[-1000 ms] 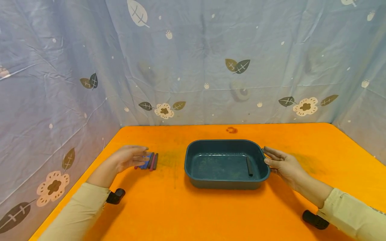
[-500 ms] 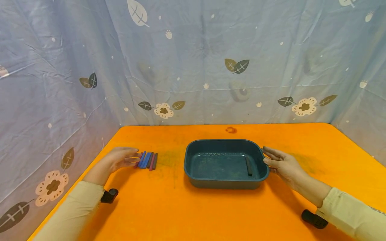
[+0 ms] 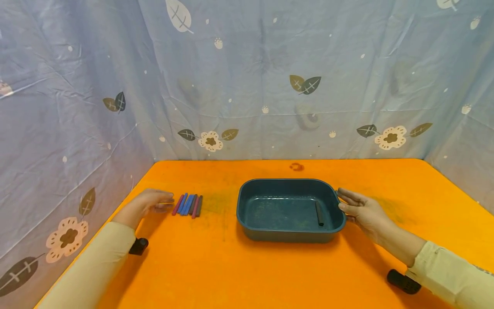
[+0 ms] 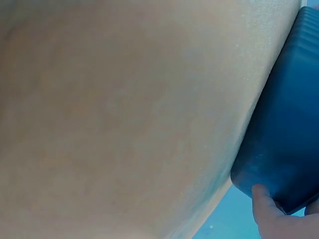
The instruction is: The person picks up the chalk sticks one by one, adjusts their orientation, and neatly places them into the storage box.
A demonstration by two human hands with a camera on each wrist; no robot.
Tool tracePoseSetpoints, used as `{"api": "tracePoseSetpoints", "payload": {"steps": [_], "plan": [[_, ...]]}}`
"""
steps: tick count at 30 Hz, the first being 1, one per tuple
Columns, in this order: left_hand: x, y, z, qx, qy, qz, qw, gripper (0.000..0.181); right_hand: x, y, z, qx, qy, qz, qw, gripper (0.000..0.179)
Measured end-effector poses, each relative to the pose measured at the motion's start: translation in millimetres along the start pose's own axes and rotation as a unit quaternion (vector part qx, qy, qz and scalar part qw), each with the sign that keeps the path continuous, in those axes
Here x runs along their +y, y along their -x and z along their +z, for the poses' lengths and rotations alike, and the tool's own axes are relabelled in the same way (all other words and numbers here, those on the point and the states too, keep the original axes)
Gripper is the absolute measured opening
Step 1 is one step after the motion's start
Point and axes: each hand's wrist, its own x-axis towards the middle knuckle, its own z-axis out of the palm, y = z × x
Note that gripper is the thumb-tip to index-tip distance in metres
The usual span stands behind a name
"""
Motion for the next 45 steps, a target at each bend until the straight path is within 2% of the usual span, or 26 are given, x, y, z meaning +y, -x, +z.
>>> {"api": "tracePoseSetpoints", "payload": {"steps": [8,12,16,20,26,31,36,45], "plan": [[-10.9,-14.3,-12.0,-0.057,0.041,-0.060,0.9957,0.047,0.6,1.2,1.6,0.000,0.007,0.005,1.0000,0.068],[-14.9,-19.3,-15.0,-0.069,0.059,-0.071,0.9934,0.029,-0.6,1.1,1.6,-0.001,0.006,0.004,1.0000,0.067],[-11.9,-22.7,-15.7,-0.070,0.068,-0.089,0.9912,0.035,-2.1,0.6,0.9,-0.001,0.011,0.004,0.9999,0.067],[-6.1,-23.2,-10.9,-0.047,0.039,-0.113,0.9917,0.039,-2.0,0.3,0.9,-0.001,0.017,0.008,0.9998,0.067],[-4.0,-23.0,3.0,0.022,-0.027,-0.117,0.9925,0.019,-0.1,-0.5,-0.4,-0.002,0.007,0.003,1.0000,0.069],[-5.0,-25.1,12.4,0.067,-0.071,-0.115,0.9885,0.035,0.4,-1.7,-1.5,-0.002,-0.003,0.004,1.0000,0.071],[-4.9,-28.8,16.5,0.075,-0.094,-0.124,0.9849,0.044,-0.2,-0.1,0.1,-0.002,0.013,0.000,0.9999,0.069],[-3.8,-30.1,16.5,0.080,-0.089,-0.138,0.9832,0.044,-1.7,2.8,2.6,-0.001,0.028,-0.001,0.9996,0.064]]}}
